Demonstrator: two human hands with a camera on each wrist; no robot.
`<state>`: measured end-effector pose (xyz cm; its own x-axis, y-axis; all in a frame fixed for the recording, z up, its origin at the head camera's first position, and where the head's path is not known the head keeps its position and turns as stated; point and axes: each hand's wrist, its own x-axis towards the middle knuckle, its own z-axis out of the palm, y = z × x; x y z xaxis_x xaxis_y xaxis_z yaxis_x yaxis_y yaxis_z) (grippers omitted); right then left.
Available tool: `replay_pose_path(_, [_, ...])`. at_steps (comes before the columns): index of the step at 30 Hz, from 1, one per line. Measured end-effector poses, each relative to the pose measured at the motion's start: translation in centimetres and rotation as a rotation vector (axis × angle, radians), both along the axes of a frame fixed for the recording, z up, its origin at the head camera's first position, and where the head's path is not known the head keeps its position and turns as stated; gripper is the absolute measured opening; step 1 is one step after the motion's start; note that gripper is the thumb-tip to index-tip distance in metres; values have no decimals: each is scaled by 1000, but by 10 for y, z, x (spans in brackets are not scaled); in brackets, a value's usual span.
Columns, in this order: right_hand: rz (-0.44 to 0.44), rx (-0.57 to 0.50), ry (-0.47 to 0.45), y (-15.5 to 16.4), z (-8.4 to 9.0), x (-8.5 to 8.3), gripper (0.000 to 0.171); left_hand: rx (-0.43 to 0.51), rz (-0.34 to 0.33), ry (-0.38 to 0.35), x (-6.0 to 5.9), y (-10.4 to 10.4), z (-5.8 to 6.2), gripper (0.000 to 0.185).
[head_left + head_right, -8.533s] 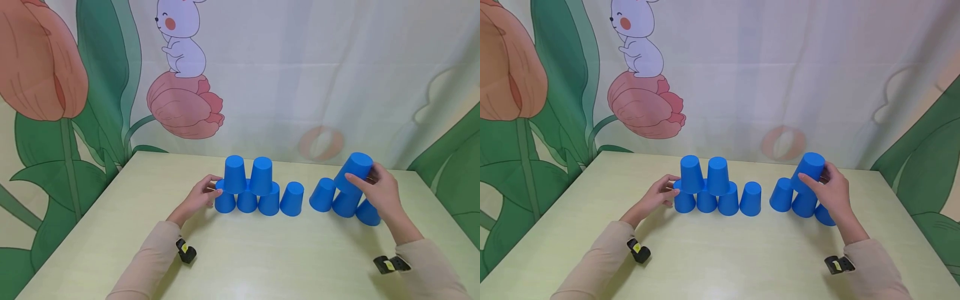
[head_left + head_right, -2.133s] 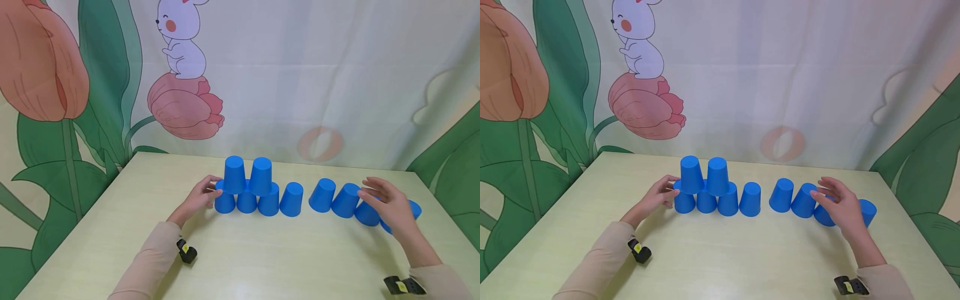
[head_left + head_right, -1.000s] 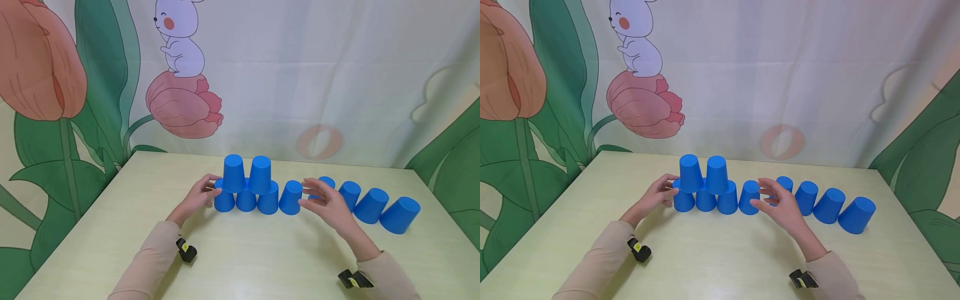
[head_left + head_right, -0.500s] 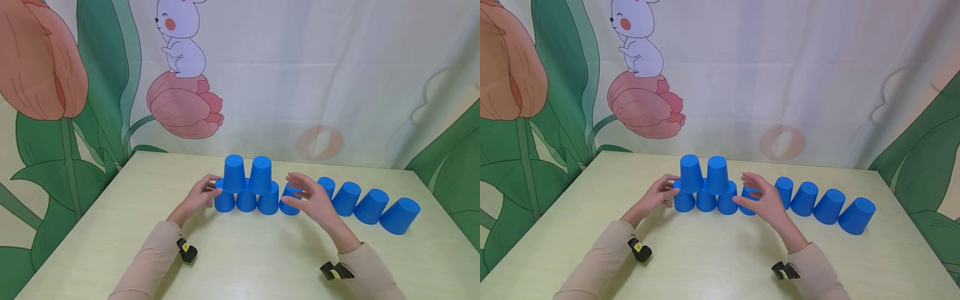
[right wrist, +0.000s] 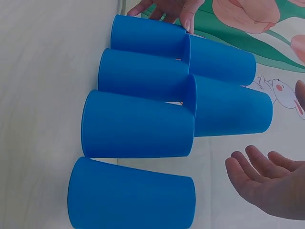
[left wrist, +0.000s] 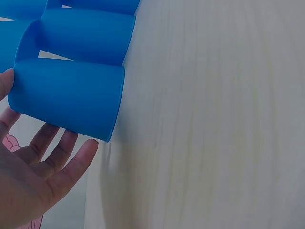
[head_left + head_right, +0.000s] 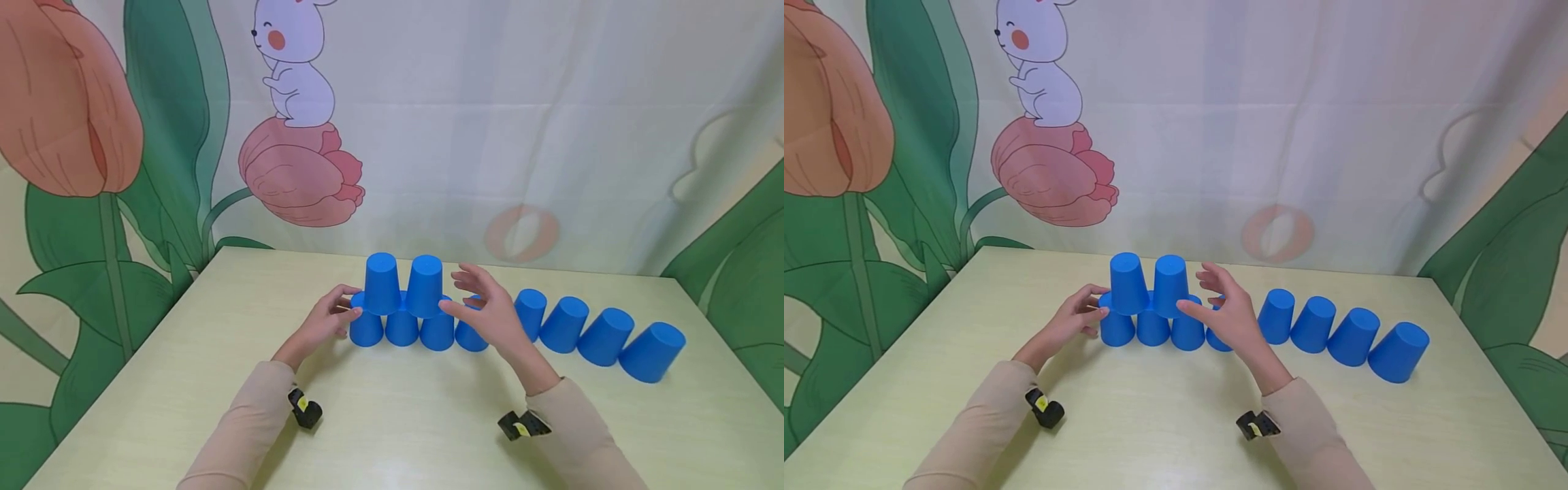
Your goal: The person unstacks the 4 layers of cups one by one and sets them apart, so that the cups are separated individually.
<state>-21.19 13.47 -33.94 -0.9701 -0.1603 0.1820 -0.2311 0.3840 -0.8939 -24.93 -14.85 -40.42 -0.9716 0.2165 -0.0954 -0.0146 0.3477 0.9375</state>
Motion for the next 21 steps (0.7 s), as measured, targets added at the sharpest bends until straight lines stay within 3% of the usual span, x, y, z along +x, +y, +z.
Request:
replay_pose_path(3, [-10, -9, 8, -5, 0, -5, 71, 1, -8, -5, 8, 2, 13, 44])
replay_pose_path(6, [-22, -10, 10, -9, -1, -10, 72, 2, -14, -10, 10, 3, 17, 44])
replay_pose_path(11, [-37, -22, -17, -17, -4, -17, 73, 5, -7, -1, 2, 0, 2, 45])
replay_pose_path(21, [-33, -28, -32, -30, -5, -29, 72, 2, 7, -1, 0, -1, 0, 43])
